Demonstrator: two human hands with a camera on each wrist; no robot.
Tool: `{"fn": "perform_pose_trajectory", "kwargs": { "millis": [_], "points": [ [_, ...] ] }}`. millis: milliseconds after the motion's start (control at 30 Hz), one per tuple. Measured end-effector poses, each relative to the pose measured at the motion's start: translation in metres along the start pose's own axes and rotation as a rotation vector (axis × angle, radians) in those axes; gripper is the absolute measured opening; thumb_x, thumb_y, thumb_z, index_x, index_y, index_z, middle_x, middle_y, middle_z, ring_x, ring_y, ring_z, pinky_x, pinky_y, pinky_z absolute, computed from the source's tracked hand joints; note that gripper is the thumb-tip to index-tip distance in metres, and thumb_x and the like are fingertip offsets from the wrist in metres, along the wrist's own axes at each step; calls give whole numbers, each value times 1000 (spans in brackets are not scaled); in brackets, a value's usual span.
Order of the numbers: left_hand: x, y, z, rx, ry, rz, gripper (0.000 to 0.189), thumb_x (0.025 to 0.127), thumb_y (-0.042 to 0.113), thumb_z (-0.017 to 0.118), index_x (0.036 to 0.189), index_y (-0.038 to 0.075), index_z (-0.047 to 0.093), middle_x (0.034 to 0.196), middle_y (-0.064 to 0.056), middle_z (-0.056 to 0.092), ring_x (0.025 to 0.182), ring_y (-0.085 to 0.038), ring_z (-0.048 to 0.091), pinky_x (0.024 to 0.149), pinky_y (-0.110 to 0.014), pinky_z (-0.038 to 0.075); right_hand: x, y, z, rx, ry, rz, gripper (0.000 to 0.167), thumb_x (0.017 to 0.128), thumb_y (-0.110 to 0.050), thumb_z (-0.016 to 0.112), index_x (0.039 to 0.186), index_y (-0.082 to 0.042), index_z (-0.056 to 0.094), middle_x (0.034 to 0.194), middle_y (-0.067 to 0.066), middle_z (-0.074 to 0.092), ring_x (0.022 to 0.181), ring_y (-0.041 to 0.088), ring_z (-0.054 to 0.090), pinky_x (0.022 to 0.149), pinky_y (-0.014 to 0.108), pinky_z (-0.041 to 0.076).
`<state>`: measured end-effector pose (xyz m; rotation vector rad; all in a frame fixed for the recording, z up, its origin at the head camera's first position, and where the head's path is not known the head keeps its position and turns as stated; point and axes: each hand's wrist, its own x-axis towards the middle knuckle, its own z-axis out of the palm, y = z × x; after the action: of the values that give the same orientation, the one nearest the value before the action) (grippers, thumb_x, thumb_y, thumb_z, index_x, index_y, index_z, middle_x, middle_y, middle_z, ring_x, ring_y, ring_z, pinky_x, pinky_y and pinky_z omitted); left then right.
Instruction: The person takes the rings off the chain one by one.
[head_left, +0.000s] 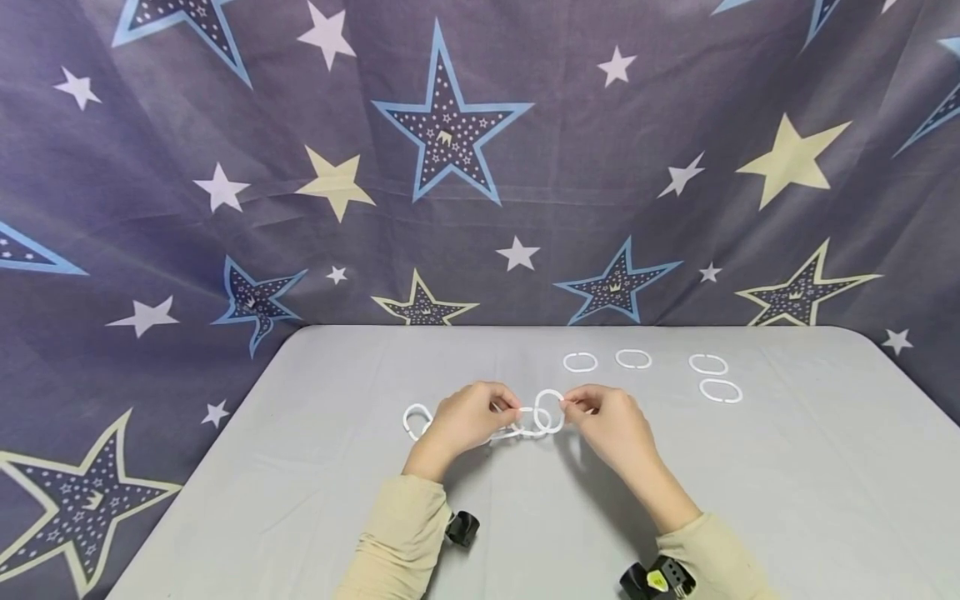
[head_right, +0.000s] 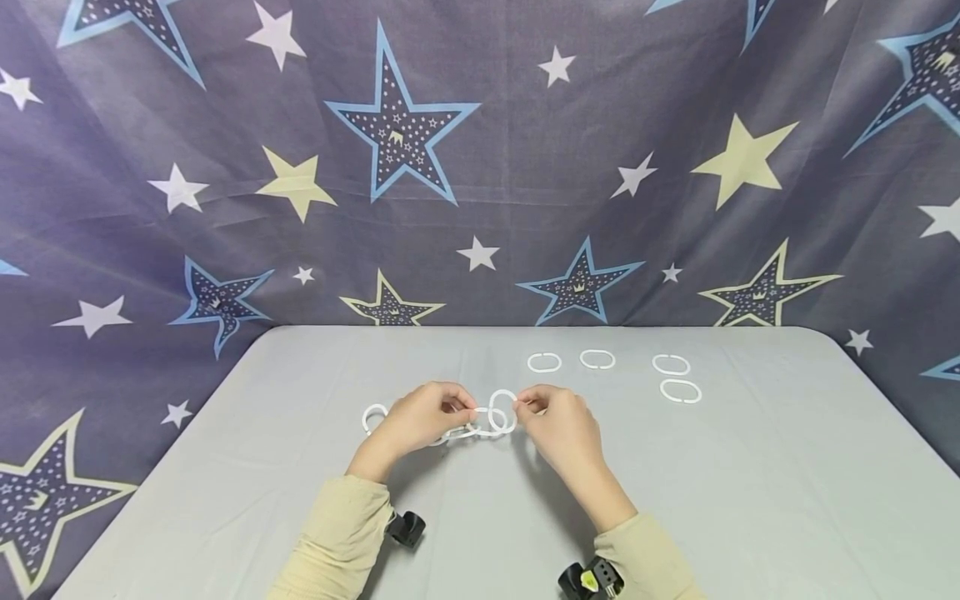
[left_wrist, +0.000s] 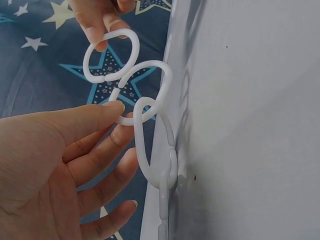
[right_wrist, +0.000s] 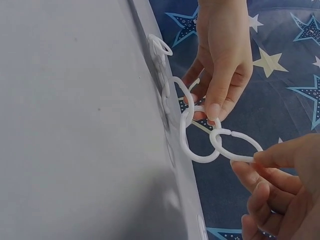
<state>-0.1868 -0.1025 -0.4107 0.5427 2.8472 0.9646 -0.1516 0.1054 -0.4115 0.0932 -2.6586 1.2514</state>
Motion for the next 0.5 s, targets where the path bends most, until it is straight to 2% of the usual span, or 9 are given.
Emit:
{"fn": "perform_pose_trajectory", "kwargs": {
  "millis": [500],
  "points": [
    [0, 0, -1, 11, 6, 1, 5, 91, 27, 70, 90, 23, 73, 83, 14, 67, 78, -6, 61, 75, -34, 47, 4, 4, -8, 14, 9, 24, 13, 89, -18, 71, 96, -10, 77, 78, -2, 72, 72, 14, 61, 63, 31, 45]
  ]
}}
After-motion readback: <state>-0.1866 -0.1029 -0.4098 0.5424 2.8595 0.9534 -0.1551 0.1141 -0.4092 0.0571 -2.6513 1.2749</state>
